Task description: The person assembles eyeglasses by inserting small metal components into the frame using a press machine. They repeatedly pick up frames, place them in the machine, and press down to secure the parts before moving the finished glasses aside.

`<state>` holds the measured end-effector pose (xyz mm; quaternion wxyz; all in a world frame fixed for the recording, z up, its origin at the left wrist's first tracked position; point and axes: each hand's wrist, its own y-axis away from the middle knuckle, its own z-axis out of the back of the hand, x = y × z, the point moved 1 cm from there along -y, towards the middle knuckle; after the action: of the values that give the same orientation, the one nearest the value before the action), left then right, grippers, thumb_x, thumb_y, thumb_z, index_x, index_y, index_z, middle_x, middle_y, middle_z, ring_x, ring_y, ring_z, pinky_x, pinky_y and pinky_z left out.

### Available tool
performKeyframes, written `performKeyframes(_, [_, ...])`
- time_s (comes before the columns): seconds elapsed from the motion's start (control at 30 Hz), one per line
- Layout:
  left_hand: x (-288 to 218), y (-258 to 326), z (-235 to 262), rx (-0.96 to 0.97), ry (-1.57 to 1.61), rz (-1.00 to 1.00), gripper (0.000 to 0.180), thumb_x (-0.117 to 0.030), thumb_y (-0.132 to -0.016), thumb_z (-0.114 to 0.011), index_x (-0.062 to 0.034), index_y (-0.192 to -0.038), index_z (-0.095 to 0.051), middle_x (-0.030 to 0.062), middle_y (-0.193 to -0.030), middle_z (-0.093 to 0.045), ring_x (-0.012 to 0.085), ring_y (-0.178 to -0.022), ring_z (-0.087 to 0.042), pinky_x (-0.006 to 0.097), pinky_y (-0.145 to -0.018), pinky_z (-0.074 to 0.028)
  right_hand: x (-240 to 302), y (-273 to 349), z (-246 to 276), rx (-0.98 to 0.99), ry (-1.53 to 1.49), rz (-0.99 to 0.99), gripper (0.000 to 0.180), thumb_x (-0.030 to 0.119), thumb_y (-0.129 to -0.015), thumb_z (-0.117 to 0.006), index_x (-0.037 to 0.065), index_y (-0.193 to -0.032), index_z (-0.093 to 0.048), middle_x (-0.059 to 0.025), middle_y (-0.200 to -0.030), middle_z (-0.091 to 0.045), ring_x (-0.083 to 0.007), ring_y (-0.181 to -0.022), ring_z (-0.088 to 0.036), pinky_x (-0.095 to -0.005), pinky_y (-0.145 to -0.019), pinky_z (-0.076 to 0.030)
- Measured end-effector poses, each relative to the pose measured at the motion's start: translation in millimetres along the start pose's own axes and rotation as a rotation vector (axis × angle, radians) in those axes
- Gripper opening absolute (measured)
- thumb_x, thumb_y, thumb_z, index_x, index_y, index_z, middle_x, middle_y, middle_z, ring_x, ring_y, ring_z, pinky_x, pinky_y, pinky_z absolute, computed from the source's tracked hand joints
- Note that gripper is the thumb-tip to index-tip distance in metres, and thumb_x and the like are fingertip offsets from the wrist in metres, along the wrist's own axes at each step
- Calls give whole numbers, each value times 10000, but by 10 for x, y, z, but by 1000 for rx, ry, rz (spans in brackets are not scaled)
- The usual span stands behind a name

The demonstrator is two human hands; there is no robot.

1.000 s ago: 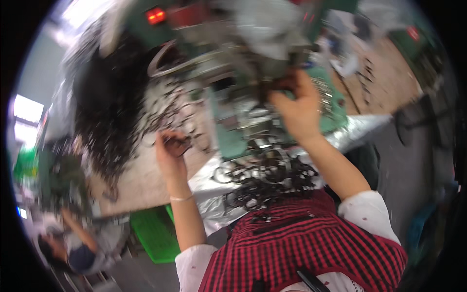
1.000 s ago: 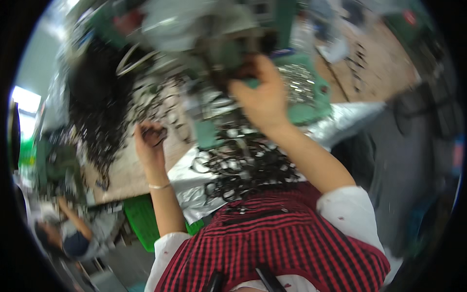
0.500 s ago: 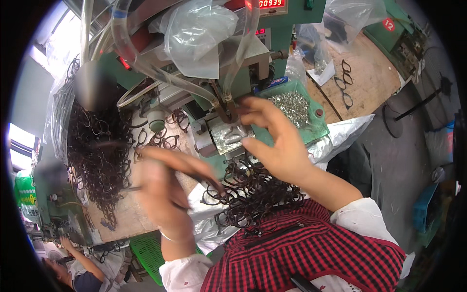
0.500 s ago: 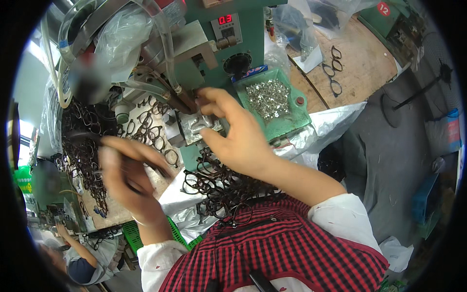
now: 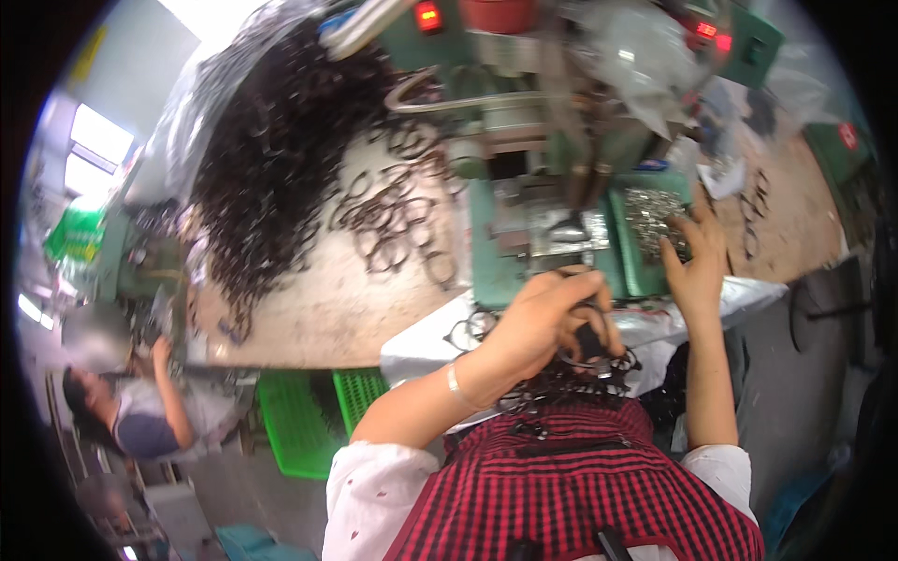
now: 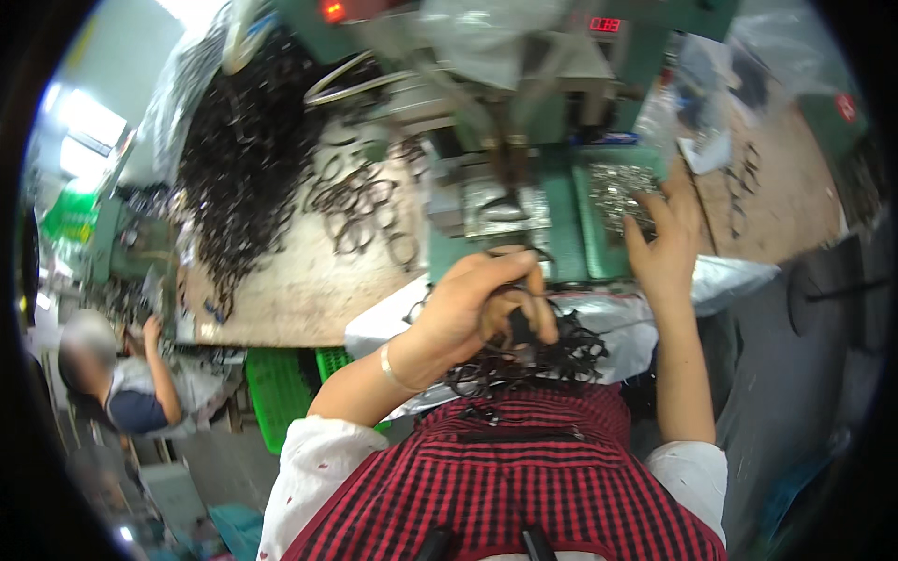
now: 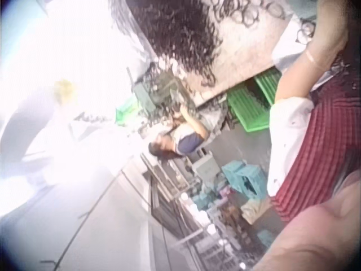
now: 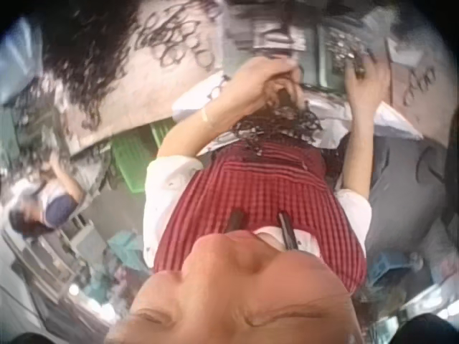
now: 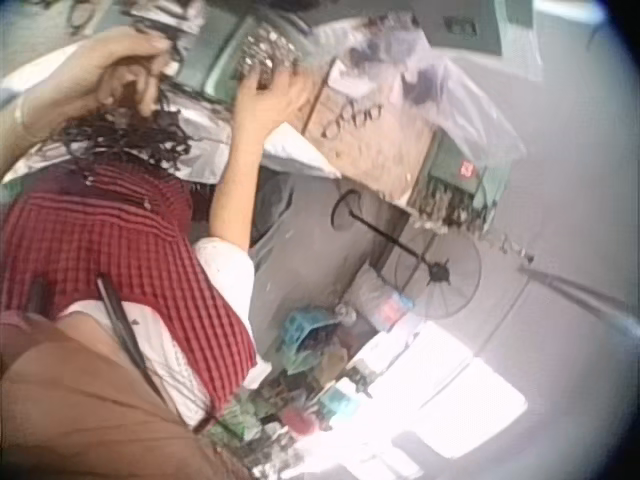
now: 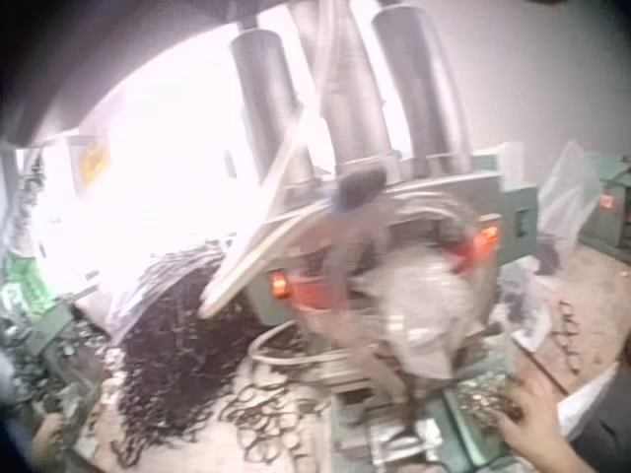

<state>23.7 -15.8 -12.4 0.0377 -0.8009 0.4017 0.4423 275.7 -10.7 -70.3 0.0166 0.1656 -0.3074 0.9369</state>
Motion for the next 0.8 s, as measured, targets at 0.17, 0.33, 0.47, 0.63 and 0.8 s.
performKeyframes(0.17, [72,108,116,49,-43,31,423,-353,-1046,-427,29,-986,-600,164,-814,-711,175,-625,-668,257,-540,-524,-32,-201,-351,91,52,5,206,90,-776,-710,5,-961,-675,-212,-1328,-559,-396,-1244,-508,-458,-1026,-421])
performKeyframes(0.33, [-153,841,679,-732,-930,-646,150,-137,-942,-623,-14,-1002,-684,120,-981,-692,222,-806,-691,313,-731,-559,-153,-103,-383,136,-83,-63,156,83,-827,-671,10,-962,-696,-168,-1134,-671,-359,-1053,-614,-421,-919,-481])
performKeyframes(0.47, [-798,549,1659,-956,-1682,-801,386,-45,-772,-673,-57,-1157,-668,161,-1272,-609,340,-1181,-551,417,-1015,-456,-711,15,-630,-1,-297,-114,208,119,-929,-614,-15,-1061,-704,-155,-1037,-703,-288,-967,-657,-377,-860,-499])
performKeyframes(0.63, [-571,132,2990,-1066,-1528,-572,328,-126,-773,-680,-95,-1099,-680,188,-1438,-487,406,-1209,-489,436,-1085,-388,-285,-78,-534,11,-377,-165,229,119,-935,-625,-8,-1112,-694,-135,-1016,-700,-231,-929,-649,-324,-821,-499])
performKeyframes(0.8, [-1103,374,2480,-1197,-1440,-1015,133,-143,-875,-629,-46,-963,-608,121,-928,-660,328,-898,-599,385,-799,-489,-182,-178,-403,23,-600,-163,186,64,-914,-630,-4,-1077,-690,-98,-1004,-703,-180,-909,-650,-301,-839,-497])
